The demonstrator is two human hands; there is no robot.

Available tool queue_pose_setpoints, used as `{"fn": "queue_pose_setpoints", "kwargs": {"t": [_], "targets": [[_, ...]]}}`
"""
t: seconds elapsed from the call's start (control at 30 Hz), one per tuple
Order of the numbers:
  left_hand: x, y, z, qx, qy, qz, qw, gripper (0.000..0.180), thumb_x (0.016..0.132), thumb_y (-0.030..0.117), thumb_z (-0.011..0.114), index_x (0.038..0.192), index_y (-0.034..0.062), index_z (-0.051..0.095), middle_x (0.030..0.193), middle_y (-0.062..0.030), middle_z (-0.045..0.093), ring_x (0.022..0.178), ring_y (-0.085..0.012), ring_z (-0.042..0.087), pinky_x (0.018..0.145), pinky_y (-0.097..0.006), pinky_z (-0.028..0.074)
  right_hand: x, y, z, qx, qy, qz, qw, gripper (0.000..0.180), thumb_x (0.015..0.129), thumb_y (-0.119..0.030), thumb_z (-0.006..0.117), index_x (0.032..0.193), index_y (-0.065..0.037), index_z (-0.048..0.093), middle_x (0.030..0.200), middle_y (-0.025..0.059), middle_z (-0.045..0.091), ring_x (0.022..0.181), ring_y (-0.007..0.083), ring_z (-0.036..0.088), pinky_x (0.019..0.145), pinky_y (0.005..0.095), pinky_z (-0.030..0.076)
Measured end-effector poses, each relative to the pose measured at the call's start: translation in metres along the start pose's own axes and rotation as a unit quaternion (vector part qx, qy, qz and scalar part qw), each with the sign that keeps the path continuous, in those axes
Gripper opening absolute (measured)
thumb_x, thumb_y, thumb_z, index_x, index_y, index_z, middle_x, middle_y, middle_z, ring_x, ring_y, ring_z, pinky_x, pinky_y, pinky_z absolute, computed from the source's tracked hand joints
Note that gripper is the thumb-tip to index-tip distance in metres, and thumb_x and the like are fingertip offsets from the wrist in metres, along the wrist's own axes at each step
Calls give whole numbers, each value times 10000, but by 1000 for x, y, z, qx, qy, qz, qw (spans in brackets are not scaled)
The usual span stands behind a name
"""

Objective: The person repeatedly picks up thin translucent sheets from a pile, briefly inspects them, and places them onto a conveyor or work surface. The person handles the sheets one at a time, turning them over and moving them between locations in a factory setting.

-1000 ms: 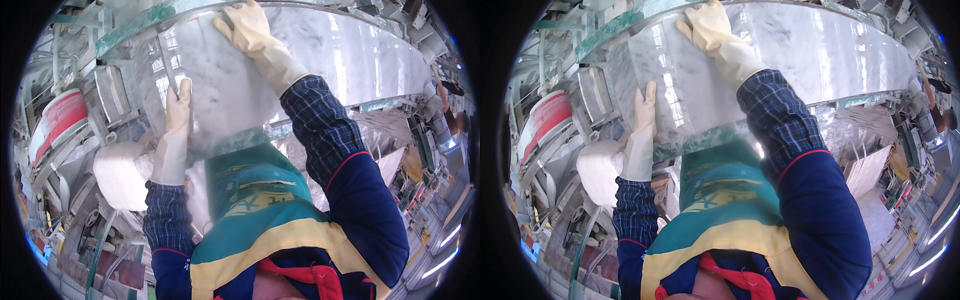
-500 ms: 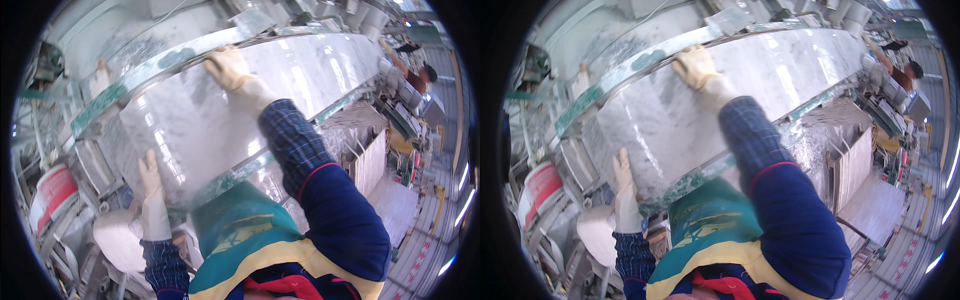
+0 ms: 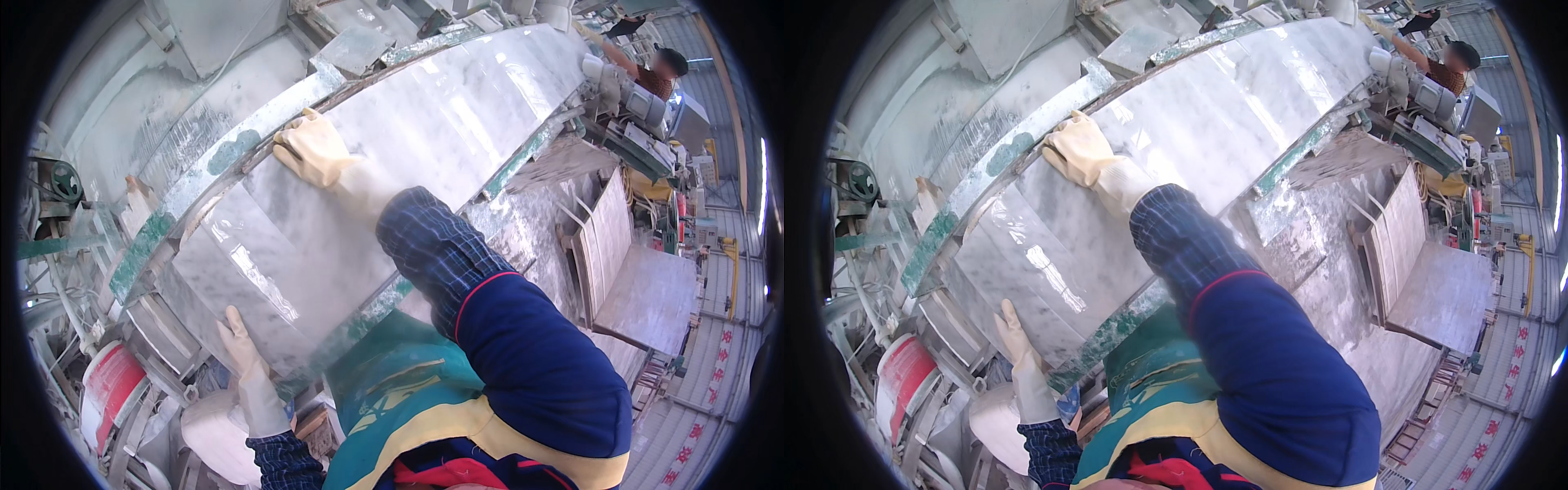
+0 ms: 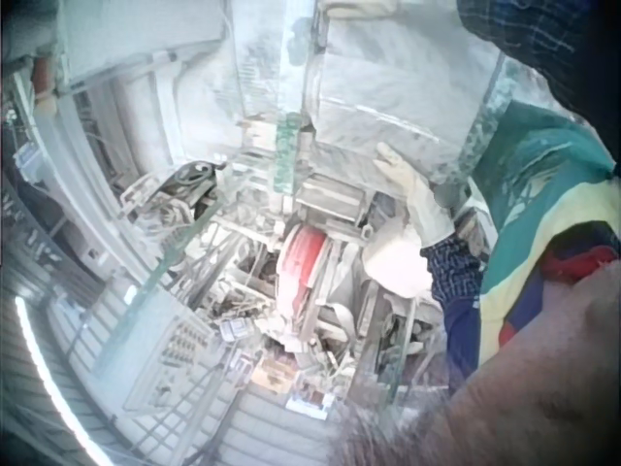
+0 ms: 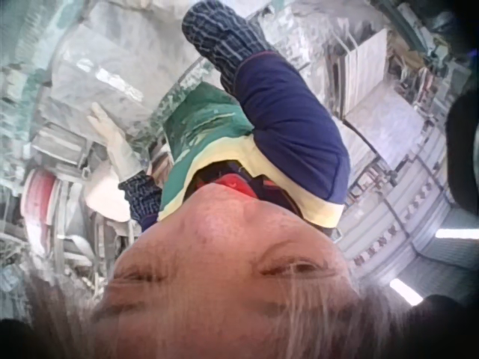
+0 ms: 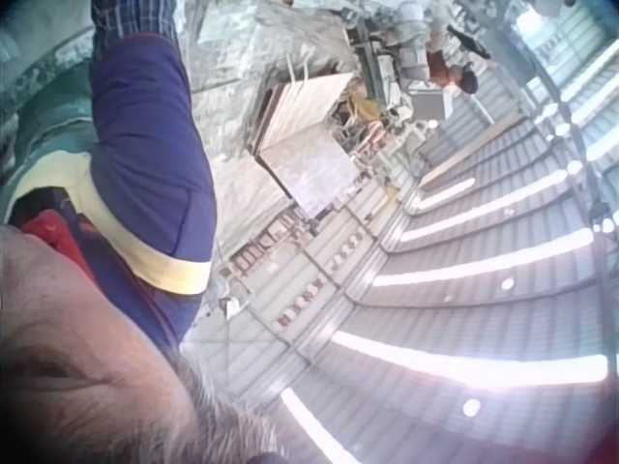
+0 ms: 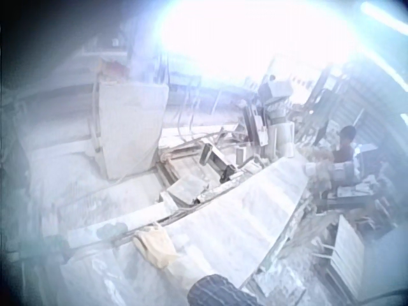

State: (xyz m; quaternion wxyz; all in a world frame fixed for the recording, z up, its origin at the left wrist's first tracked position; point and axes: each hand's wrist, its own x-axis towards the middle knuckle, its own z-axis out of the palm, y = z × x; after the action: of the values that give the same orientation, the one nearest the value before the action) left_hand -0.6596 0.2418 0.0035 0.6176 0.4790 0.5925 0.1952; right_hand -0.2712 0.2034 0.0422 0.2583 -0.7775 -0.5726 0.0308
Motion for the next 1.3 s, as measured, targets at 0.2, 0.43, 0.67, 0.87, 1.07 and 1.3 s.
{"fn": "queue_pose_setpoints", "kwargs": {"t": [0.2, 0.43, 0.67, 0.87, 1.07, 1.3], "targets": [[1, 5, 3, 84, 24, 47, 995, 587, 1071, 412, 547, 1453, -25, 456, 1386, -145, 576, 1199, -229, 565, 1033, -351, 443, -29, -2, -8, -80, 123, -17, 989, 401, 906, -209, 648, 1241, 9, 615, 1292, 235, 601, 1242, 436, 532, 1103, 489, 405], [0, 16, 4, 149, 8, 67, 986, 552, 1074, 389, 543, 1443, -13, 464, 1365, -143, 587, 1194, -234, 574, 1037, -370, 441, -170, -80, -28, -50, 18, 69, 996, 521, 905, -173, 667, 1380, 3, 546, 1431, 238, 520, 1376, 443, 447, 1183, 529, 338], [12, 8, 1, 28, -58, 49, 997, 668, 1075, 402, 531, 1545, -31, 337, 1569, -182, 424, 1350, -277, 498, 1126, -385, 400, -229, -114, -24, -111, -1, 111, 988, 546, 916, -250, 630, 1408, -29, 541, 1487, 188, 503, 1417, 372, 439, 1208, 497, 314], [33, -6, 9, 25, -26, -5, 999, 668, 1069, 433, 524, 1517, -44, 392, 1517, -225, 481, 1326, -309, 528, 1122, -393, 411, -229, -110, -14, -125, 8, 107, 986, 602, 872, -203, 659, 1429, -36, 501, 1479, 210, 495, 1388, 393, 446, 1196, 513, 308], [39, -15, 9, 39, -40, -3, 998, 824, 1024, 521, 562, 1534, -87, 337, 1574, -262, 404, 1428, -342, 435, 1165, -395, 359, -235, -108, -15, -117, 10, 133, 984, 486, 941, -226, 619, 1395, -64, 554, 1454, 201, 536, 1371, 415, 475, 1191, 517, 321], [32, -1, 13, -38, -61, -20, 997, 741, 1020, 435, 631, 1492, -79, 380, 1460, -194, 514, 1315, -282, 510, 1107, -368, 401, -277, -130, -25, -109, 37, 167, 979, 471, 924, -178, 674, 1370, -48, 598, 1480, 217, 531, 1407, 420, 453, 1191, 491, 345]]}}
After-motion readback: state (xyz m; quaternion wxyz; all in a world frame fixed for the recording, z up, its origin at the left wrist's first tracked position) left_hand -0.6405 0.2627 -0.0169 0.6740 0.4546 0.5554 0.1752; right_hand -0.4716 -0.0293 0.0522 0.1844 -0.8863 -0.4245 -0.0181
